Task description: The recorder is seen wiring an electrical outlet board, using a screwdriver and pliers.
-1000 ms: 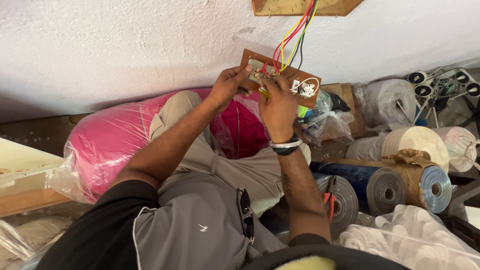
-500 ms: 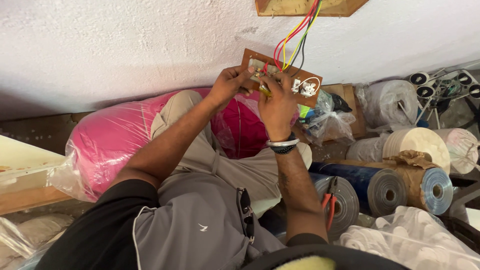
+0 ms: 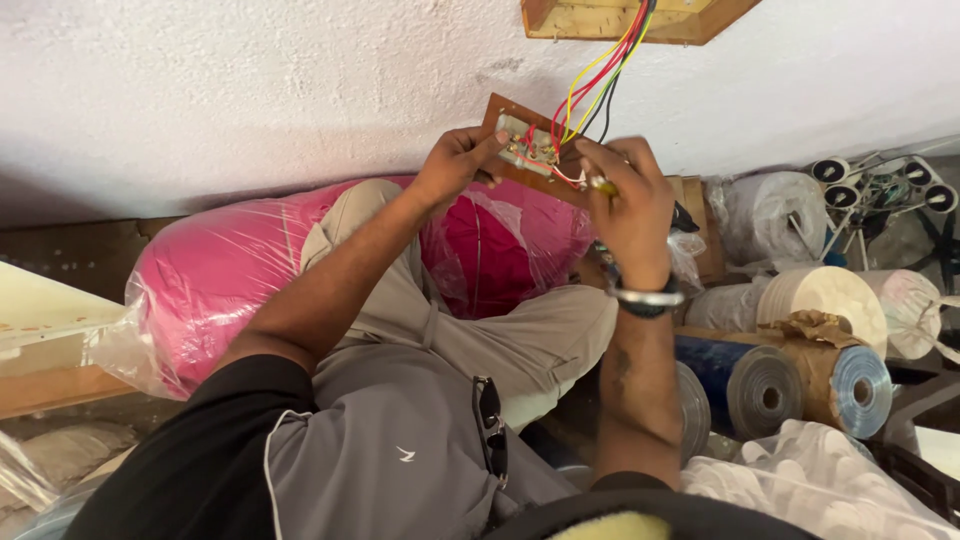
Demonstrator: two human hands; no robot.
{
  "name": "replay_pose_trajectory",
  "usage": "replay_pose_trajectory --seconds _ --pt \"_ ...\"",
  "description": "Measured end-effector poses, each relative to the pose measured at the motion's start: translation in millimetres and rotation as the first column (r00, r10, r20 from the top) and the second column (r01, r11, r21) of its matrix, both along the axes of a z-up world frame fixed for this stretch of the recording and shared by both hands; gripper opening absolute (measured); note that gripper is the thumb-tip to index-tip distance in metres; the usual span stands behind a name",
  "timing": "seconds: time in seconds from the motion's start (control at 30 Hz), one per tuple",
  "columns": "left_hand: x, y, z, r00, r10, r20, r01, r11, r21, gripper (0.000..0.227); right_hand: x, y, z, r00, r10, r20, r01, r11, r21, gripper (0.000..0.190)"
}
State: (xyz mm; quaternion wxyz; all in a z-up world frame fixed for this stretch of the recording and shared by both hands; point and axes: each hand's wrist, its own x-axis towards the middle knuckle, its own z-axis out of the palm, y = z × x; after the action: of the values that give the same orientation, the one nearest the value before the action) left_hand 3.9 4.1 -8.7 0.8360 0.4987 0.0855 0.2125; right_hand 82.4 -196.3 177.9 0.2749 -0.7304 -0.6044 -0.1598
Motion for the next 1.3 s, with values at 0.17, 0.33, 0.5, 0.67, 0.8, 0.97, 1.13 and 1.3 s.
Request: replay_pose_trajectory --seconds 0.17,0.33,0.5,0.67,0.8,0.97,1.13,1.3 --pt "-2 -2 6 0.999 -0.007 -0.034 0.007 1.000 0.005 0.037 31 16 -10 0.978 0.152 0.146 -0.122 0.973 -0.196 0.043" --pt "-2 -1 3 0.999 -0.005 -0.032 0.006 1.000 0.029 0.039 37 31 -17 0.961 0.189 0.201 -0.129 0.952 -0.278 0.040" --pt "2 -1 2 1.000 -0.007 -0.031 0.007 1.000 0.003 0.038 21 36 -9 0.959 0.263 -0.108 -0.274 0.956 -0.104 0.039" --pt "-2 -1 11 0.999 -0.027 -0.045 0.026 0.999 -0.035 0.035 15 40 -25 0.976 0.130 -0.177 -0.140 0.989 -0.047 0.027" --pt "0 0 11 0.998 -0.026 -0.061 0.022 0.998 -0.065 0.031 25 38 -31 0.964 0.247 -0.093 -0.253 0.966 -0.053 0.029" --pt "-3 1 20 0.995 0.007 -0.103 -0.017 0.996 -0.091 0.027 26 30 -32 0.965 0.242 -0.100 -0.251 0.964 -0.090 0.035" --pt "-1 -3 20 0.988 0.048 -0.147 -0.060 0.995 -0.082 0.023 33 25 -44 0.976 0.212 -0.041 -0.215 0.973 -0.080 0.037" --pt "-3 -4 23 0.997 0.041 -0.070 -0.045 0.997 -0.057 0.020 33 24 -49 0.984 0.173 0.032 -0.169 0.980 -0.103 0.036"
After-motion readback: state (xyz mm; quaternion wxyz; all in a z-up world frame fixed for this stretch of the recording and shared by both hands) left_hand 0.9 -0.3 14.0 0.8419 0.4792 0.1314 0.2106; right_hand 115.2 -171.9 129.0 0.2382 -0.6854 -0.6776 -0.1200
